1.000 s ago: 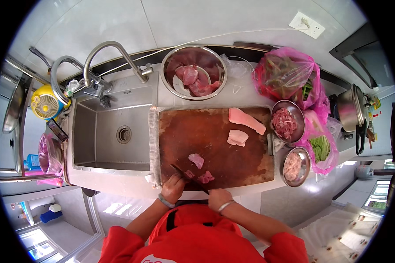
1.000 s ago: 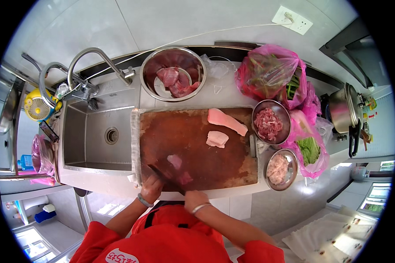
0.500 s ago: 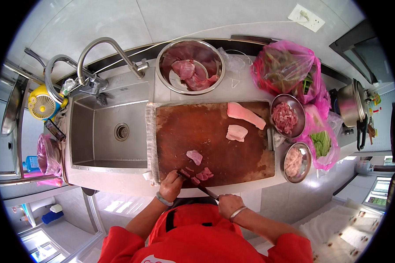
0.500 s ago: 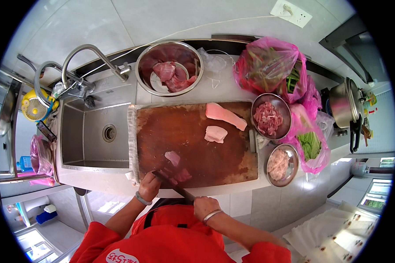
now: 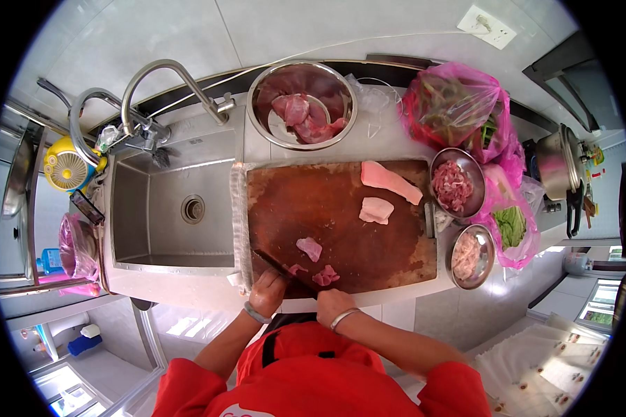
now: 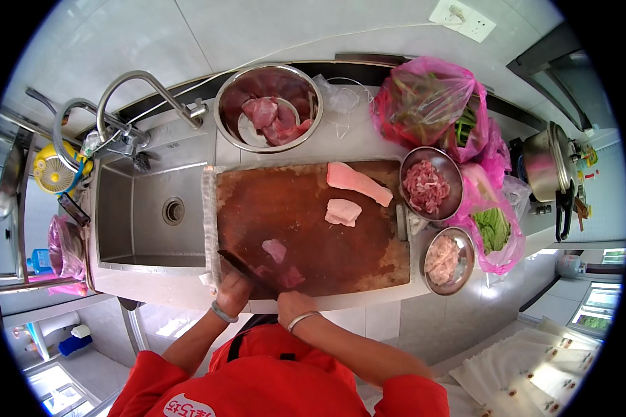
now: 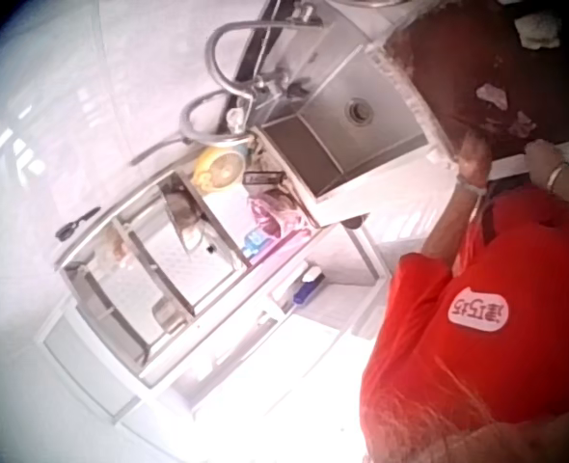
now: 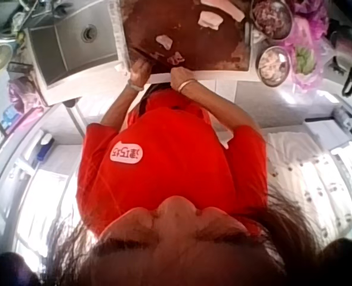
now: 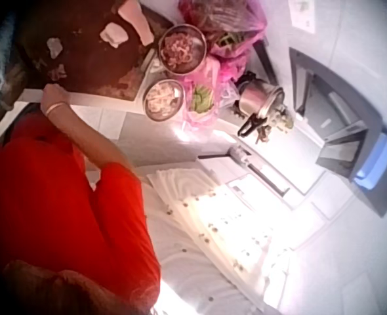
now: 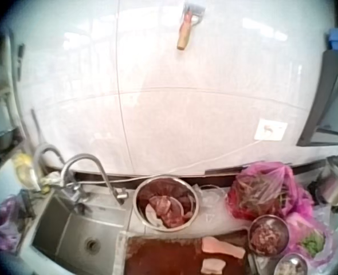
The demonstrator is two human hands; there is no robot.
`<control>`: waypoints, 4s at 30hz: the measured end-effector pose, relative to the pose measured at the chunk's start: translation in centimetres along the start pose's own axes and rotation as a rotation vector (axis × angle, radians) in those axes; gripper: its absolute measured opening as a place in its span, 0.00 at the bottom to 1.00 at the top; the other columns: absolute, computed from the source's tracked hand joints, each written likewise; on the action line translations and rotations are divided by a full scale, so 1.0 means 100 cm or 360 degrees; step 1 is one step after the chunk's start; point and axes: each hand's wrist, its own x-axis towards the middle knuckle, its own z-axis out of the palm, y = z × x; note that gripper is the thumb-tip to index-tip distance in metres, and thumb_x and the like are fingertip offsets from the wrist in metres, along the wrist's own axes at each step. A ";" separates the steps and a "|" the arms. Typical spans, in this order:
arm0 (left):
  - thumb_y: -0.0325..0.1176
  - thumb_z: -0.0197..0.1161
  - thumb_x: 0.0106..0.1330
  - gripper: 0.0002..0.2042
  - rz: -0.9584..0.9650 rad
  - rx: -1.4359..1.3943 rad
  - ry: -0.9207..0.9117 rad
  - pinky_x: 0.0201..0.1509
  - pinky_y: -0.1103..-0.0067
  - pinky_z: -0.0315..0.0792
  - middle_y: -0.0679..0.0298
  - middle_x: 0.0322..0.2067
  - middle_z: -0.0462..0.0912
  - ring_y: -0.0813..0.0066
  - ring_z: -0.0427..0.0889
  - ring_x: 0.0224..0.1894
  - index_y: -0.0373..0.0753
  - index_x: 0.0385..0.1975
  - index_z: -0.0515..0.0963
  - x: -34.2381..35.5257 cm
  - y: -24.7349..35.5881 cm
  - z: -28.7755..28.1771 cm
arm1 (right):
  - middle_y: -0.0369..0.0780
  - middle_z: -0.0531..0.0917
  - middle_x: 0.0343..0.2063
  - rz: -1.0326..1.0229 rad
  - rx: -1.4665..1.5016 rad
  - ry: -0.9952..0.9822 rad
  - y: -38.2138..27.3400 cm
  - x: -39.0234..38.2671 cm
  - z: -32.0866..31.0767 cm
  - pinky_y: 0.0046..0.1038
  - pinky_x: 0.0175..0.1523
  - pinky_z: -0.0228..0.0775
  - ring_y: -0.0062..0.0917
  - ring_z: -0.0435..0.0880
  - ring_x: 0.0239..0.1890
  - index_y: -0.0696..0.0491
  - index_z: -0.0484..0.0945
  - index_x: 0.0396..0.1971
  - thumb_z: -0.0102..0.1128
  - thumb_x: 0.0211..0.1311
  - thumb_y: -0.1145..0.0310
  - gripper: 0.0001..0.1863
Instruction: The person slices raw pork on a wooden cutting board using a cleaver, then transfers the cut pieces into a metal bowl. The person repeats this process with multiple pieces of meat, maintaining a steady cutting rhythm.
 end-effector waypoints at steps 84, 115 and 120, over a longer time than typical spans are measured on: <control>0.20 0.61 0.47 0.10 -0.0061 0.0026 -0.0013 0.39 0.73 0.72 0.59 0.32 0.75 0.60 0.76 0.37 0.36 0.32 0.77 0.015 0.016 -0.005 | 0.51 0.80 0.32 0.0260 -0.0018 -0.0258 0.021 -0.048 -0.008 0.38 0.44 0.72 0.43 0.80 0.37 0.59 0.79 0.30 0.47 0.50 0.71 0.12; 0.20 0.57 0.46 0.11 0.0006 0.0187 -0.0059 0.40 0.72 0.73 0.60 0.33 0.76 0.60 0.76 0.38 0.36 0.31 0.76 0.018 0.020 -0.001 | 0.51 0.80 0.29 0.0194 -0.0018 0.0011 0.033 -0.047 0.009 0.39 0.41 0.72 0.43 0.80 0.34 0.59 0.76 0.28 0.46 0.50 0.69 0.11; 0.21 0.58 0.48 0.09 -0.0079 0.0080 -0.0051 0.43 0.71 0.71 0.59 0.33 0.75 0.59 0.74 0.39 0.36 0.31 0.75 0.027 0.025 -0.009 | 0.51 0.80 0.29 0.0229 0.0073 0.0112 0.035 -0.050 0.015 0.40 0.42 0.71 0.44 0.80 0.34 0.58 0.76 0.27 0.46 0.50 0.68 0.11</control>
